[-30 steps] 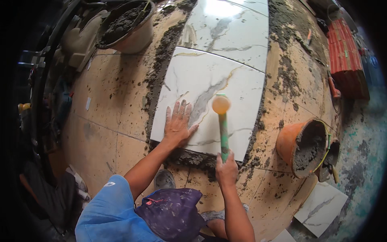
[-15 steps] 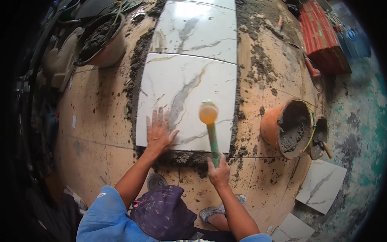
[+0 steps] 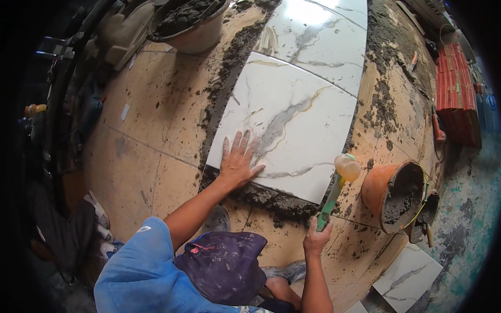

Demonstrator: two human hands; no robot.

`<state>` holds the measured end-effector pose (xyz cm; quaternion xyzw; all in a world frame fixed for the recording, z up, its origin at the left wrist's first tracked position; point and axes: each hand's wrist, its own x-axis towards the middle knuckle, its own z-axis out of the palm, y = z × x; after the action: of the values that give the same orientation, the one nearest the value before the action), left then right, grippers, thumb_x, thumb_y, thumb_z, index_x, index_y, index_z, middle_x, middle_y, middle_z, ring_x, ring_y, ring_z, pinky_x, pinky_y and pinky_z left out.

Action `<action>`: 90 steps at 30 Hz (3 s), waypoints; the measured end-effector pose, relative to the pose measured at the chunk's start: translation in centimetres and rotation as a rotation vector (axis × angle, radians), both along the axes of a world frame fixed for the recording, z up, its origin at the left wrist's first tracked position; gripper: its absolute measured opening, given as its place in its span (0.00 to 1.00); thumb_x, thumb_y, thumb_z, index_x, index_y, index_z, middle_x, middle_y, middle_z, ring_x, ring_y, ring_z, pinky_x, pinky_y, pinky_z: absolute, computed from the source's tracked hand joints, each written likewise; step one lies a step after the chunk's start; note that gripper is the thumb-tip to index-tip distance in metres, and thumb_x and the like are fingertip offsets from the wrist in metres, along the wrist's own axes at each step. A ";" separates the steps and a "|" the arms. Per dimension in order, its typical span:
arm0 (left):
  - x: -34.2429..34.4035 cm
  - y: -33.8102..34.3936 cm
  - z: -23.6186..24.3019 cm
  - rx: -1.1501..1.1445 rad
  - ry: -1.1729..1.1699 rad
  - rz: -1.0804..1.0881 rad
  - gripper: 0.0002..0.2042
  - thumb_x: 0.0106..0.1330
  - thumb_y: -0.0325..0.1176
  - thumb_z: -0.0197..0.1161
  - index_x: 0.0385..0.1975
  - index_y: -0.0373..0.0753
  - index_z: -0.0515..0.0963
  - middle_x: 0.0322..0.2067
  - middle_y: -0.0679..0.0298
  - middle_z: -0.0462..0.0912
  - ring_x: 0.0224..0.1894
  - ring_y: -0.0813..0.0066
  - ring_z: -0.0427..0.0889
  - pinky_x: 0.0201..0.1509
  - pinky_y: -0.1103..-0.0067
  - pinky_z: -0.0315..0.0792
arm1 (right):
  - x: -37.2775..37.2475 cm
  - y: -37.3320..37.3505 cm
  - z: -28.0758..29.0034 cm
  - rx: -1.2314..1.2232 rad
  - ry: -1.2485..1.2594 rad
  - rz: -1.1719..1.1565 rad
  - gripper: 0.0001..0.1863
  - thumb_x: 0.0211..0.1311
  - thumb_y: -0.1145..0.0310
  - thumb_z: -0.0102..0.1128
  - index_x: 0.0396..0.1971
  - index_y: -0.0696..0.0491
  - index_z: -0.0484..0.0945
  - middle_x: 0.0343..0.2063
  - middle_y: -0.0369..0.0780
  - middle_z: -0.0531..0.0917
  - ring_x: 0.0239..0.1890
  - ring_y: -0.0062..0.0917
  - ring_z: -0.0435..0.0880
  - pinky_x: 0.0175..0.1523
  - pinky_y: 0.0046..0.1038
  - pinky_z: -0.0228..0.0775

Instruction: The person installs a floor tile by placing it onto a wet mortar bed by hand, tapping it with a rubber mallet, and pressing it into place.

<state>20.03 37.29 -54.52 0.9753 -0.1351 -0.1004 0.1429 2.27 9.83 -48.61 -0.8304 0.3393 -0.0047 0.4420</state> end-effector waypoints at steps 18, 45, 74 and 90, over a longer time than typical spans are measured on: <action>-8.3 2.4 2.0 -0.254 -0.142 0.036 0.37 0.60 0.47 0.66 0.59 0.21 0.66 0.62 0.37 0.65 0.68 0.41 0.60 0.72 0.56 0.53 | -0.5 4.3 -0.3 -0.266 0.055 0.611 0.26 0.64 0.62 0.62 0.59 0.53 0.69 0.42 0.53 0.82 0.40 0.49 0.84 0.41 0.39 0.77; 11.6 1.3 2.5 -0.402 -0.403 0.099 0.27 0.63 0.46 0.64 0.55 0.31 0.73 0.56 0.43 0.75 0.65 0.47 0.67 0.72 0.55 0.51 | -10.2 -9.6 -4.9 -0.708 0.631 -0.155 0.28 0.67 0.48 0.53 0.64 0.43 0.67 0.55 0.43 0.77 0.52 0.41 0.78 0.54 0.40 0.71; -11.4 17.8 48.6 0.081 0.716 0.478 0.16 0.61 0.43 0.62 0.33 0.34 0.83 0.31 0.46 0.83 0.36 0.48 0.83 0.41 0.62 0.74 | -8.6 -15.2 45.1 -0.146 1.052 0.327 0.17 0.60 0.61 0.61 0.41 0.59 0.79 0.37 0.56 0.81 0.39 0.50 0.81 0.58 0.42 0.68; 28.7 16.7 46.9 -0.514 0.363 0.479 0.09 0.58 0.33 0.66 0.31 0.32 0.80 0.30 0.50 0.81 0.35 0.51 0.81 0.41 0.68 0.74 | 38.9 -5.4 51.9 -0.210 0.363 0.027 0.17 0.62 0.63 0.64 0.45 0.60 0.81 0.37 0.46 0.86 0.40 0.29 0.85 0.48 0.28 0.74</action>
<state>48.76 53.94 -7.66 0.8780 0.1031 -0.1980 0.4234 41.22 4.41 3.25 -0.8636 0.3999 0.1157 0.2844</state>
